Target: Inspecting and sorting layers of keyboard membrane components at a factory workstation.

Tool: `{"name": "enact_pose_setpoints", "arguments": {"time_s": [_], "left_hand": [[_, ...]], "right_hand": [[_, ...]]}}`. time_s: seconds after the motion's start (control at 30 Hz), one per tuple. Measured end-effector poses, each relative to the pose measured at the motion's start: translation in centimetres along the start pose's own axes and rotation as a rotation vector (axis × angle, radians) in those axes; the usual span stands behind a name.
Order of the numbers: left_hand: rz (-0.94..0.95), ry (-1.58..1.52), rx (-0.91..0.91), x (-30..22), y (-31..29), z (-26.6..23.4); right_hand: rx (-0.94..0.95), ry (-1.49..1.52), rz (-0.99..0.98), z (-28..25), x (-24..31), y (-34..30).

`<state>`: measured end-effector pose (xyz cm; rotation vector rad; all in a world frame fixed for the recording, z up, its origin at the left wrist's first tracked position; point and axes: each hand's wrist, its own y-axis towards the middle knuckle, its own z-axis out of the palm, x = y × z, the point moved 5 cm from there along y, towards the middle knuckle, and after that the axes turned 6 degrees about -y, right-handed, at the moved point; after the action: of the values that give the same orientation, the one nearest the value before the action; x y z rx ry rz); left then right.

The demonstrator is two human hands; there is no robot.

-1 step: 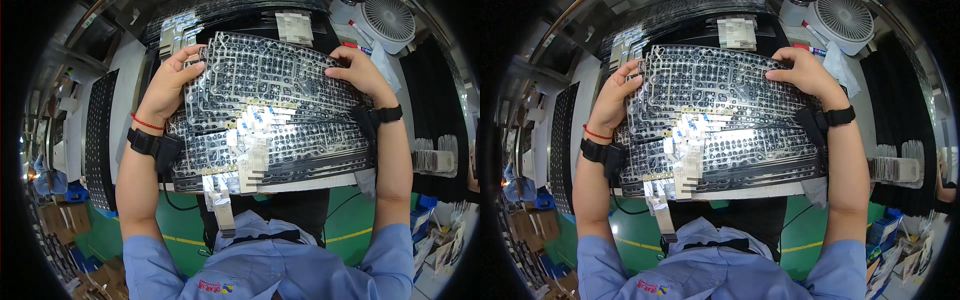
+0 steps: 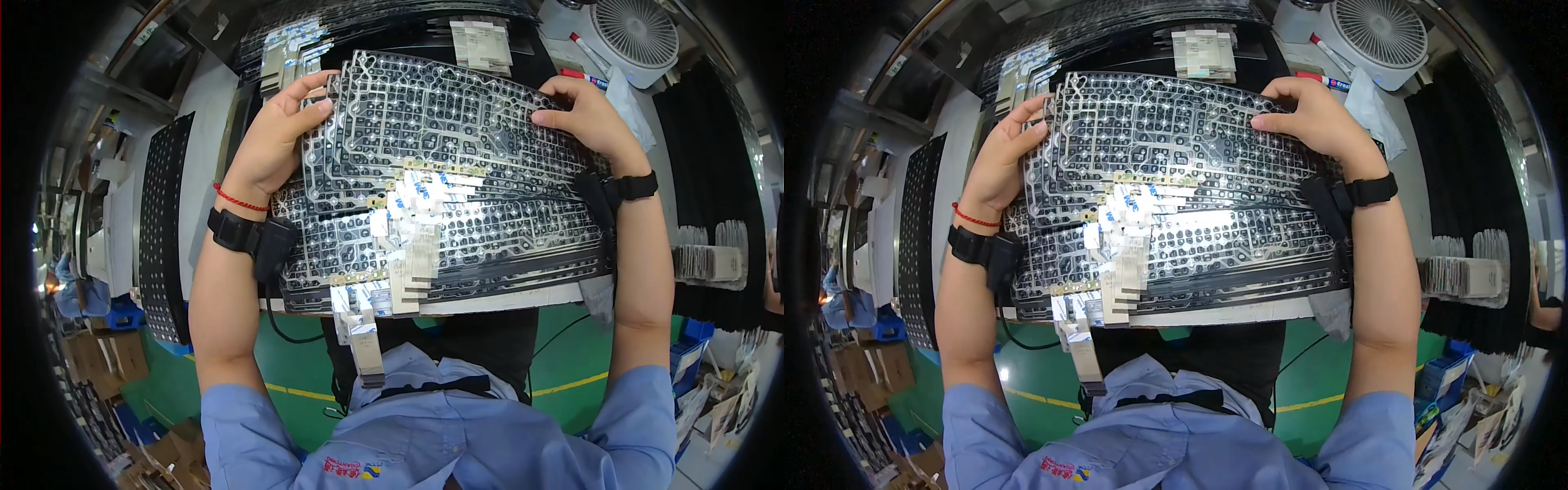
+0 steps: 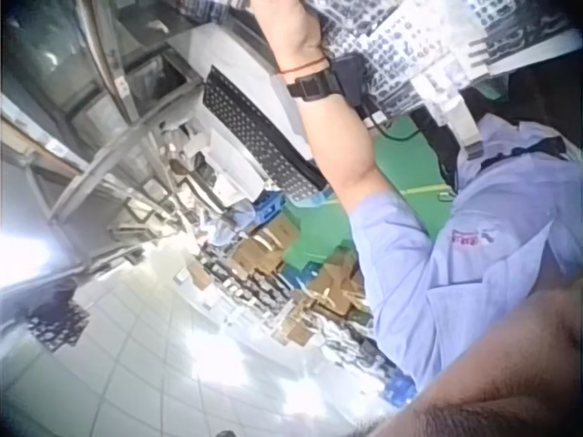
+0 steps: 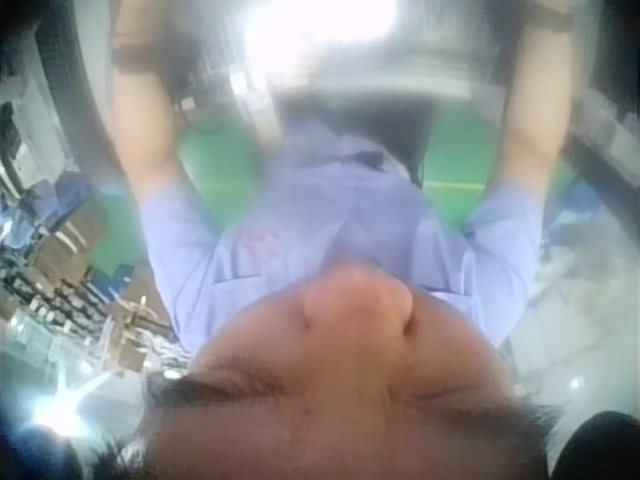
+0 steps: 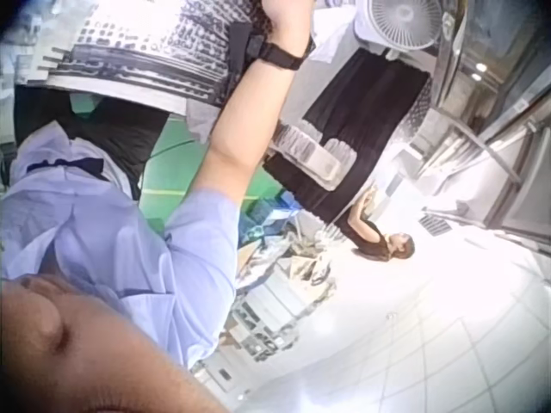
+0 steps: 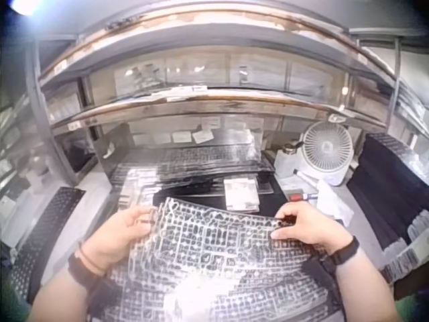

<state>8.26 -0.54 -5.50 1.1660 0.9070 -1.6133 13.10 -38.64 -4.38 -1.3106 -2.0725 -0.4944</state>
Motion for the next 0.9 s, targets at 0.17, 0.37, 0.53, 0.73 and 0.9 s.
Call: {"name": "enact_pose_setpoints", "arguments": {"time_s": [0.17,0.37,0.53,0.73,0.9], "left_hand": [[0.005,-0.096,0.129,-0.6,-0.6,-0.1],[0.0,-0.039,0.098,-0.5,-0.3,-0.1],[0.003,0.007,0.059,-0.3,0.0,-0.1],[0.035,0.019,0.051,-0.2,0.1,-0.7],[0.031,-0.015,0.012,0.4,0.5,-1.4]], "right_hand": [[-0.042,-0.035,-0.054,-0.2,-0.2,0.0],[-0.034,-0.027,-0.04,-0.3,-0.1,0.1],[-0.054,-0.038,-0.056,-0.4,-0.3,0.1],[-0.046,0.03,-0.05,-0.4,-0.3,0.2],[-0.034,0.042,-0.013,-0.7,-0.3,0.2]]}}
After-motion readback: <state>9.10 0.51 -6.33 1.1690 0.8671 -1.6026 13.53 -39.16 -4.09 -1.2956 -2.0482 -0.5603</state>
